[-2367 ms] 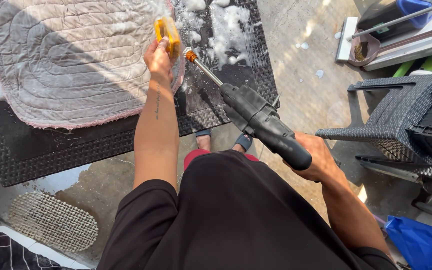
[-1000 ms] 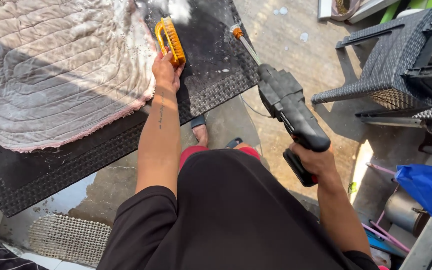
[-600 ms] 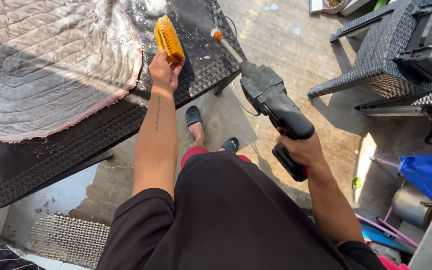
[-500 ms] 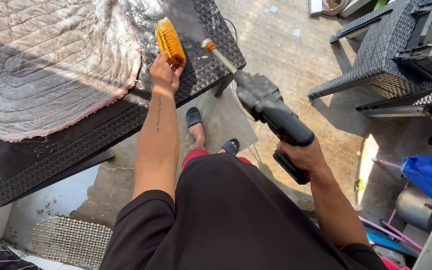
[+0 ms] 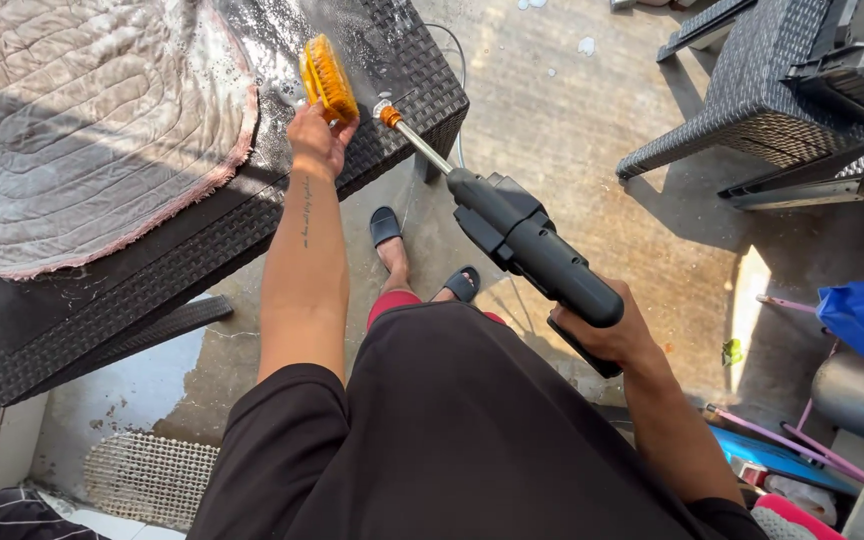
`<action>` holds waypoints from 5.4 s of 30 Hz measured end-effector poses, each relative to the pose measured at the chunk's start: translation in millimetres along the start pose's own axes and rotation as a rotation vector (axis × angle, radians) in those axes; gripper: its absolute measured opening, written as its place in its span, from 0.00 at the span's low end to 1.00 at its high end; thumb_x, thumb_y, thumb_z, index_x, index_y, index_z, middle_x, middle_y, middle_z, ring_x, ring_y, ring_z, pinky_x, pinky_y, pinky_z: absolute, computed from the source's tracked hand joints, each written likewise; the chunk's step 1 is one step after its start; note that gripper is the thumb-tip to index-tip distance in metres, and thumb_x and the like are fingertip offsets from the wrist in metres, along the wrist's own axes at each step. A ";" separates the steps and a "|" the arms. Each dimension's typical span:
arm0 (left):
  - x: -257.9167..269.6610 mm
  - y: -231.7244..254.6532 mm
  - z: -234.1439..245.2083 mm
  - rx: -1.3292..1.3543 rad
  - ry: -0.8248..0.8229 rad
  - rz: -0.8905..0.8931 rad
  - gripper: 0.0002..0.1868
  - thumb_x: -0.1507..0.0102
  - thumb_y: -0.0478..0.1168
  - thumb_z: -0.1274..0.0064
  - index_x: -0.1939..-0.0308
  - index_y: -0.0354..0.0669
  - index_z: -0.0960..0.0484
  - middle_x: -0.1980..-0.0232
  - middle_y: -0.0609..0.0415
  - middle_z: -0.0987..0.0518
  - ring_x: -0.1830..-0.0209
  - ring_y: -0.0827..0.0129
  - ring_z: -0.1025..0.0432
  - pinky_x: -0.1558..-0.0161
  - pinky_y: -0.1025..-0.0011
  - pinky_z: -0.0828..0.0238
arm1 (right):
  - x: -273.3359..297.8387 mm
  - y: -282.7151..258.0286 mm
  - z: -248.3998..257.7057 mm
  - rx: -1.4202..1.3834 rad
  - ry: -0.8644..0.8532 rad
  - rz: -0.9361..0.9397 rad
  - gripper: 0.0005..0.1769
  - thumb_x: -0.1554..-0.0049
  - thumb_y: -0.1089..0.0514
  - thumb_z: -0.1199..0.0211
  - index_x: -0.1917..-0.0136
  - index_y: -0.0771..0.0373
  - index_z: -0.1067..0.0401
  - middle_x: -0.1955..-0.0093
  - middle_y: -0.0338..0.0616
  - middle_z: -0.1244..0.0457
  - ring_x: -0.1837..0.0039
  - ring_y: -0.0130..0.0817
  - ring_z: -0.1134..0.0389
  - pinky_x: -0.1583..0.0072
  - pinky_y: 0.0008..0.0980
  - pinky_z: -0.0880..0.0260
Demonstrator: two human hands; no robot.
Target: The person is scrubbing a small rug with a brush and then rinsing it using a pressure washer gun.
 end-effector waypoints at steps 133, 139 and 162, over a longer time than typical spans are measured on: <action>-178.3 -777.9 -880.3 -0.669 -0.524 0.247 0.24 0.29 0.41 0.45 0.31 0.38 0.27 0.52 0.52 0.20 0.60 0.72 0.24 0.65 0.73 0.27 | -144.9 359.1 715.9 -0.482 0.728 -0.142 0.14 0.52 0.67 0.34 0.50 0.70 0.26 0.61 0.42 0.32 0.61 0.31 0.31 0.56 0.32 0.30; -132.7 -583.0 -776.2 -0.386 -0.246 0.142 0.21 0.32 0.42 0.49 0.35 0.46 0.30 0.55 0.53 0.19 0.63 0.65 0.23 0.66 0.67 0.26 | -193.2 325.6 676.7 -0.162 0.363 -0.074 0.14 0.52 0.63 0.29 0.52 0.66 0.25 0.61 0.39 0.33 0.59 0.29 0.32 0.54 0.32 0.30; 207.7 -164.6 -90.1 0.111 0.491 -0.462 0.26 0.33 0.50 0.47 0.33 0.45 0.28 0.45 0.52 0.19 0.58 0.68 0.24 0.59 0.69 0.26 | -206.4 9.1 167.2 -0.358 -0.711 -0.199 0.29 0.51 0.66 0.32 0.36 0.73 0.33 0.58 0.48 0.36 0.56 0.36 0.29 0.47 0.40 0.21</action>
Point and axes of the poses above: each hand's wrist, its own x-axis away from the middle knuckle, its own z-axis out of the back of the hand, y = z × x, the point moved 2 cm from there along -x, towards the middle knuckle
